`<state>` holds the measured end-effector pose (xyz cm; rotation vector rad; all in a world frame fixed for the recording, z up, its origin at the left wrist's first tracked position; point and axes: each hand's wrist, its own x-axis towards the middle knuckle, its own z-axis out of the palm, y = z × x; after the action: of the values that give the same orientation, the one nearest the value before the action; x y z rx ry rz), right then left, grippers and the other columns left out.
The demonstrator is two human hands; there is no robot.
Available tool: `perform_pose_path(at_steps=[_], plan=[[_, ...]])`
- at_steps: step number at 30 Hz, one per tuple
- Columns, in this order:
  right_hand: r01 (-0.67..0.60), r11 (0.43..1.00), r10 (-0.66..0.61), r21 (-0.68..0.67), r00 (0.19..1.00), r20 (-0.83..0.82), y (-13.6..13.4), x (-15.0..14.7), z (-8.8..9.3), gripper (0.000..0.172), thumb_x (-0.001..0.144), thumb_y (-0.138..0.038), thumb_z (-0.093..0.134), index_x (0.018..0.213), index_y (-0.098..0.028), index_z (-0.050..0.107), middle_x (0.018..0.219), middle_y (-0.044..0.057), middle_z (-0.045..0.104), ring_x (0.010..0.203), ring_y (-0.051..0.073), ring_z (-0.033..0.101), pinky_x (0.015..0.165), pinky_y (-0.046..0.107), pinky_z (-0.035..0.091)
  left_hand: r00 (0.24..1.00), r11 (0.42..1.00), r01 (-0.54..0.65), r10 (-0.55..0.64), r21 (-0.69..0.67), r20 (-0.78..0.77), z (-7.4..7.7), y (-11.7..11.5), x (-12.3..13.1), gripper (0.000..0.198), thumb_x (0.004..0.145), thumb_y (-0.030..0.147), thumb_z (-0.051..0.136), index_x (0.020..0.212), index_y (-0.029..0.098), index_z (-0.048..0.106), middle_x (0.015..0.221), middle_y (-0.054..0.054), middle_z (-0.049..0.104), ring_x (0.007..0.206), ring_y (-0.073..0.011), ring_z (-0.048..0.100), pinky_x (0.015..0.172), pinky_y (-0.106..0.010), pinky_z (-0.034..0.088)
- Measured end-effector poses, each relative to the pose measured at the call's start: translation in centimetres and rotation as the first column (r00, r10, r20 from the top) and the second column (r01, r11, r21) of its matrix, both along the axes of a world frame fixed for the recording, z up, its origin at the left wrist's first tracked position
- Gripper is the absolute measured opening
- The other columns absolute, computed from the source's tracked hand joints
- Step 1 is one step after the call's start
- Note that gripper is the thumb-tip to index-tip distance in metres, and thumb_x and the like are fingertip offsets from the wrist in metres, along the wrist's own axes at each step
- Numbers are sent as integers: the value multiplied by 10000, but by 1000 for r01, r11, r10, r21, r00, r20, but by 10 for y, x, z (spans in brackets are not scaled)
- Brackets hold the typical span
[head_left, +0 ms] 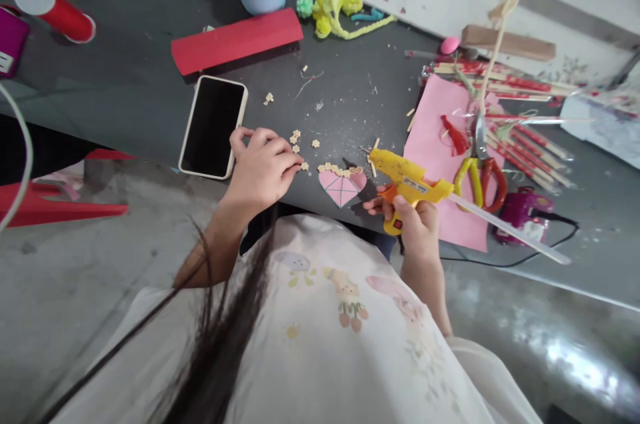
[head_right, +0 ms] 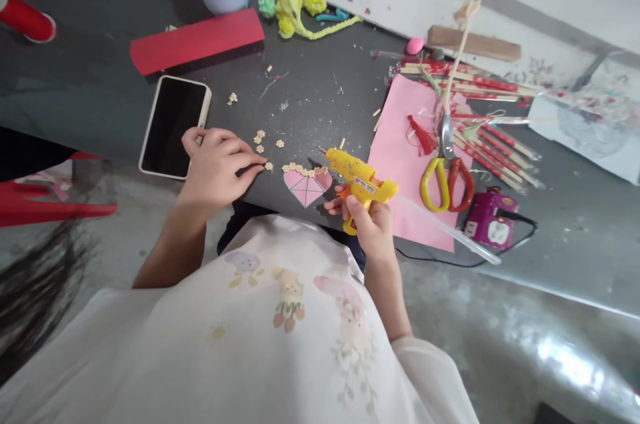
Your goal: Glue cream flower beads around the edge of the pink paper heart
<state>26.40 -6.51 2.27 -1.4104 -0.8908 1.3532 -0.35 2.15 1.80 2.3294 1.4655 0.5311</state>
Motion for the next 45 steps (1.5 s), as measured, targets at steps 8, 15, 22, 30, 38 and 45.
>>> perform_pose_path(at_steps=[8, 15, 22, 30, 38, 45], plan=[[-22, 1000, 22, 3, 1000, 1, -1, 1, -1, 315, 847, -475, 669, 696, -205, 607, 578, -42, 479, 675, 185, 698, 663, 330, 621, 997, 988, -55, 63, 147, -53, -5, -1, -4, 152, 933, 317, 592, 910, 307, 742, 884, -7, 710, 1025, -258, 544, 997, -540, 249], [-31, 999, 32, -23, 999, 16, 1, -4, 0, 290, 838, -480, 670, 732, -216, 617, 576, -40, 480, 664, 190, 685, 616, 325, 598, 994, 999, 31, -27, -34, 102, -6, -4, 1, 107, 910, 417, 636, 910, 356, 724, 892, 39, 689, 1062, -233, 517, 1097, -545, 171], [-40, 997, 43, -64, 998, 51, 4, -12, 10, 246, 818, -457, 680, 841, -214, 649, 601, -29, 572, 627, 173, 670, 600, 316, 594, 999, 997, 51, -50, 62, -19, -8, -1, 5, 193, 964, 319, 544, 929, 298, 733, 940, -9, 713, 1065, -260, 554, 1050, -578, 232], [31, 997, -17, -66, 980, 199, 28, -40, 30, 207, 720, -319, 779, 856, -213, 663, 600, -49, 613, 477, 93, 534, 486, 241, 503, 929, 991, -112, 130, -72, 347, 7, -4, 14, 130, 889, 373, 668, 843, 269, 730, 877, -11, 728, 957, -232, 628, 972, -474, 401], [-110, 992, 99, 62, 982, 158, 57, -60, 34, 296, 680, -342, 822, 892, -230, 648, 747, -12, 691, 574, 124, 601, 493, 259, 529, 812, 966, -28, 172, -258, 557, 24, -15, 22, 177, 851, 419, 685, 831, 251, 738, 882, -6, 740, 882, -180, 652, 867, -328, 509], [-162, 986, 149, 50, 969, 196, 64, -68, 29, 246, 700, -343, 794, 869, -212, 673, 814, 0, 700, 636, 115, 616, 488, 221, 514, 891, 984, -84, 145, -158, 430, 29, -20, 20, 116, 858, 371, 691, 821, 271, 738, 860, 5, 743, 895, -200, 646, 894, -377, 481]])
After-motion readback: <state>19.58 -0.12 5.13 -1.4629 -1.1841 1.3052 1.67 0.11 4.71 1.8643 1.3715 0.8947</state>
